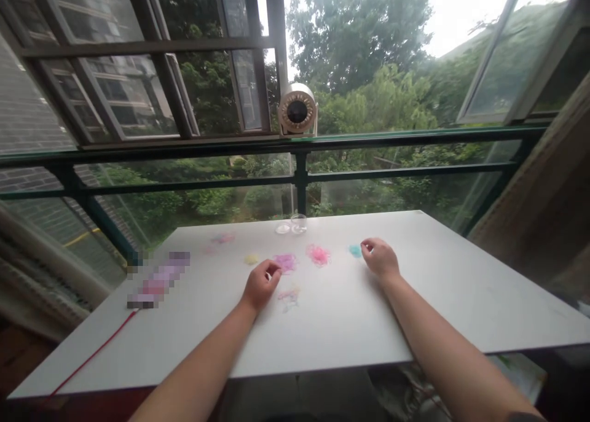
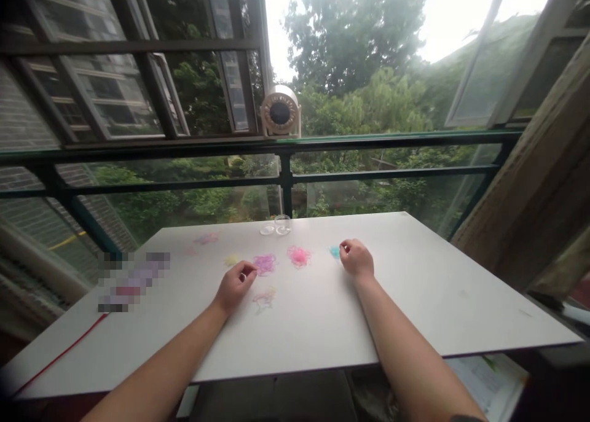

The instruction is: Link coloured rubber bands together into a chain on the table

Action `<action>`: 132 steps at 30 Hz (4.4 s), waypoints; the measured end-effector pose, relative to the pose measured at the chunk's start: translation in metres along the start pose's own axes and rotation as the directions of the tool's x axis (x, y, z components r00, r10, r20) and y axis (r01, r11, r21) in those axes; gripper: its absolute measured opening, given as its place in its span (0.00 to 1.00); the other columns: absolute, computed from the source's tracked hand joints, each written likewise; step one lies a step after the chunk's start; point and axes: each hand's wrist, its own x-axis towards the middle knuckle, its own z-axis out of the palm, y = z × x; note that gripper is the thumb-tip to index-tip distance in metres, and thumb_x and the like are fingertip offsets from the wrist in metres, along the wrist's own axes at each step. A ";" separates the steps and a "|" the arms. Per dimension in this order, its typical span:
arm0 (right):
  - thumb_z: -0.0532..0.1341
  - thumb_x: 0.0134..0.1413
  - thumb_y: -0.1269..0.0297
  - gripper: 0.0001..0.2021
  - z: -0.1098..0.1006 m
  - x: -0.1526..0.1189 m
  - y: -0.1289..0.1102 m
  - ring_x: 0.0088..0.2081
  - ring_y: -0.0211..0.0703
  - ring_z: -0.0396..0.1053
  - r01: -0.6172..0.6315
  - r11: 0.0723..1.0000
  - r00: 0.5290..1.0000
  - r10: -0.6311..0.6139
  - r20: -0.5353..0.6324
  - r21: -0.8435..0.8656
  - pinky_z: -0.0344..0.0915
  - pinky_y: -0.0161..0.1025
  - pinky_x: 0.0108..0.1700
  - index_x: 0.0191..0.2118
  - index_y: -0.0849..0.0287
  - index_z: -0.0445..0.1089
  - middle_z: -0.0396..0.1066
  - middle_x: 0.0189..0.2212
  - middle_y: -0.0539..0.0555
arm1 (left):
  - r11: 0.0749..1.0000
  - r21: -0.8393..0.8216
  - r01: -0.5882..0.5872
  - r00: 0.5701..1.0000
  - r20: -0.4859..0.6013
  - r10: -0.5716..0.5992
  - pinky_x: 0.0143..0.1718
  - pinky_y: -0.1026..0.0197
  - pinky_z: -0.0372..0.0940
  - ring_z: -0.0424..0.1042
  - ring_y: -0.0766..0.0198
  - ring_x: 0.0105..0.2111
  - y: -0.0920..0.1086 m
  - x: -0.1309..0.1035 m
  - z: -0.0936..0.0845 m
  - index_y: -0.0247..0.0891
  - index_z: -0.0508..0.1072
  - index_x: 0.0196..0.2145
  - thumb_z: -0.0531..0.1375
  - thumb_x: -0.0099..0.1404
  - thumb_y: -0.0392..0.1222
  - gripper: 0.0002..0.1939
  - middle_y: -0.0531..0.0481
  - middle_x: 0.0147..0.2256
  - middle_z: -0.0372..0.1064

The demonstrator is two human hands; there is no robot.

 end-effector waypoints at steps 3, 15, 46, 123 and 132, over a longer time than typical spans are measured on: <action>0.53 0.47 0.66 0.09 -0.002 0.002 0.021 0.28 0.40 0.63 -0.062 0.995 0.998 0.062 0.009 -0.073 0.55 0.35 0.30 0.27 0.58 0.71 0.66 0.24 0.52 | 0.994 -0.093 0.053 0.998 -0.025 -0.056 0.27 0.66 0.59 0.64 0.66 0.26 -0.002 0.002 -0.001 0.36 0.68 0.30 0.54 0.56 0.44 0.09 0.51 0.27 0.66; 0.54 0.47 0.64 0.11 0.002 -0.001 0.025 0.28 0.38 0.63 -0.078 0.990 0.993 0.088 0.076 -0.116 0.55 0.34 0.30 0.29 0.55 0.75 0.66 0.26 0.52 | 0.976 -0.183 0.114 0.993 0.011 -0.114 0.27 0.67 0.58 0.61 0.68 0.25 -0.008 0.006 -0.002 0.35 0.67 0.28 0.55 0.55 0.46 0.10 0.53 0.25 0.63; 0.57 0.42 0.70 0.17 0.016 -0.051 -0.130 0.21 0.32 0.59 0.302 0.873 0.542 -0.487 0.685 0.382 0.53 0.29 0.24 0.42 0.57 0.70 0.67 0.21 0.47 | 0.992 0.119 -0.046 0.895 0.445 -0.011 0.29 0.67 0.59 0.63 0.67 0.26 0.006 -0.009 -0.022 0.38 0.74 0.29 0.57 0.52 0.41 0.09 0.50 0.28 0.67; 0.52 0.52 0.64 0.10 0.025 -0.054 -0.112 0.23 0.34 0.59 -0.054 0.774 0.670 -0.440 0.598 0.630 0.56 0.32 0.26 0.29 0.62 0.69 0.65 0.21 0.50 | 0.991 -0.112 -0.074 0.976 0.194 0.095 0.27 0.67 0.60 0.62 0.71 0.24 0.003 0.006 0.015 0.34 0.73 0.32 0.59 0.55 0.42 0.10 0.50 0.28 0.71; 0.53 0.50 0.66 0.09 0.027 -0.054 -0.113 0.23 0.34 0.59 -0.028 0.803 0.686 -0.417 0.596 0.595 0.56 0.32 0.27 0.28 0.62 0.68 0.65 0.20 0.49 | 0.992 -0.101 -0.081 0.971 0.217 0.101 0.27 0.67 0.60 0.62 0.71 0.24 0.004 0.006 0.014 0.35 0.73 0.34 0.58 0.56 0.43 0.11 0.50 0.28 0.71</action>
